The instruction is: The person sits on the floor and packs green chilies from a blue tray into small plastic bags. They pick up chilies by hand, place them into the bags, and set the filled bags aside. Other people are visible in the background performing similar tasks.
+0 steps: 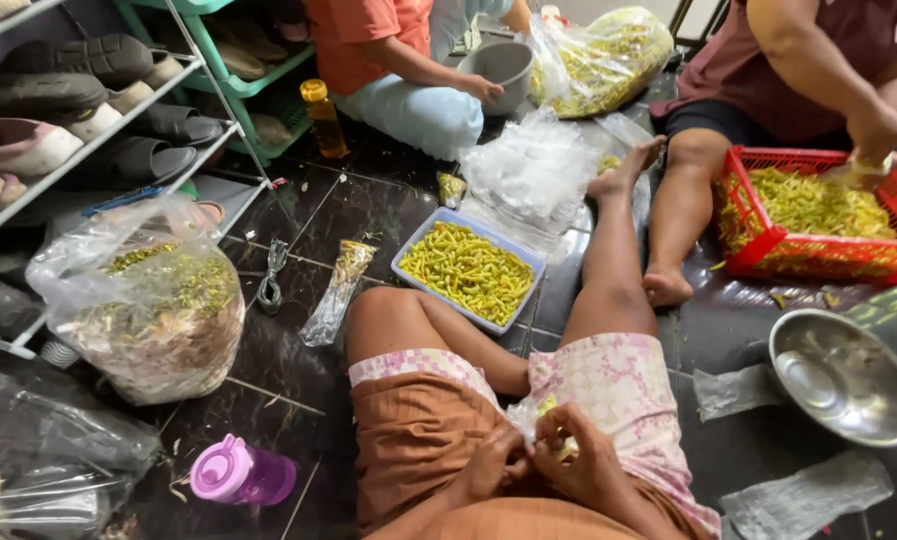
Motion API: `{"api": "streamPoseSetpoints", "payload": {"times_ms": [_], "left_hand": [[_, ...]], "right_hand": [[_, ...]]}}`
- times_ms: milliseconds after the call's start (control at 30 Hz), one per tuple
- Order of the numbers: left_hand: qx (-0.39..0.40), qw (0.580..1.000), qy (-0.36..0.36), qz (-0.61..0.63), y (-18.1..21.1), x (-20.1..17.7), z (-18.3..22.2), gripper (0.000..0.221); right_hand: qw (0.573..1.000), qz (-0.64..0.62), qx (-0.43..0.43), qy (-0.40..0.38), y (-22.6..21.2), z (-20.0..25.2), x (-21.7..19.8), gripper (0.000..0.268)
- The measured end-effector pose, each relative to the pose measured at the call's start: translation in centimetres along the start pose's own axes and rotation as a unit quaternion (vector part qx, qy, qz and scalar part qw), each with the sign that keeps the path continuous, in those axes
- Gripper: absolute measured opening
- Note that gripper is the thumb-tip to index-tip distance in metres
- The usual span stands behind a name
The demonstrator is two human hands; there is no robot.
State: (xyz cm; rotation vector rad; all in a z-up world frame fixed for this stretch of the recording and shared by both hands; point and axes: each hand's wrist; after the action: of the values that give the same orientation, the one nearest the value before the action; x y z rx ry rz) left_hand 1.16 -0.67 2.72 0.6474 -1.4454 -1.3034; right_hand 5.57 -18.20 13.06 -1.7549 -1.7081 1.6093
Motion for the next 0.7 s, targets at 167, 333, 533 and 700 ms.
{"api": "streamPoseSetpoints", "payload": {"times_ms": [167,333,533,700], "left_hand": [[-0.177,0.933,0.047,0.308,2.6,0.9,0.1,0.026],[-0.195,0.9,0.003,0.39,1.9,0.3,0.2,0.025],[-0.074,0.944,0.05,0.317,0.3,1.8,-0.8,0.023],[-0.14,0.93,0.148,0.307,2.8,2.8,-1.5,0.025]], "right_hand": [[0.999,-0.035,-0.025,0.002,-1.0,-0.1,0.1,0.022],[0.989,-0.026,-0.142,-0.025,-1.1,-0.8,-0.2,0.026],[0.99,0.04,-0.13,-0.046,-1.0,0.0,-1.1,0.051],[0.992,0.081,-0.093,-0.025,-1.6,-0.9,-0.8,0.043]]}}
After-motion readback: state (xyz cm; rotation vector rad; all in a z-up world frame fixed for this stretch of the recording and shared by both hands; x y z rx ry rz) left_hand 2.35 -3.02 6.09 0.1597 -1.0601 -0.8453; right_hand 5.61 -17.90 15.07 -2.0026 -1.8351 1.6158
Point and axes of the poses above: each hand's wrist, its own z-axis away from the middle knuckle, its own x-axis out of the palm, y = z × x, and after that the axes turned 8 degrees about -x, right-handed
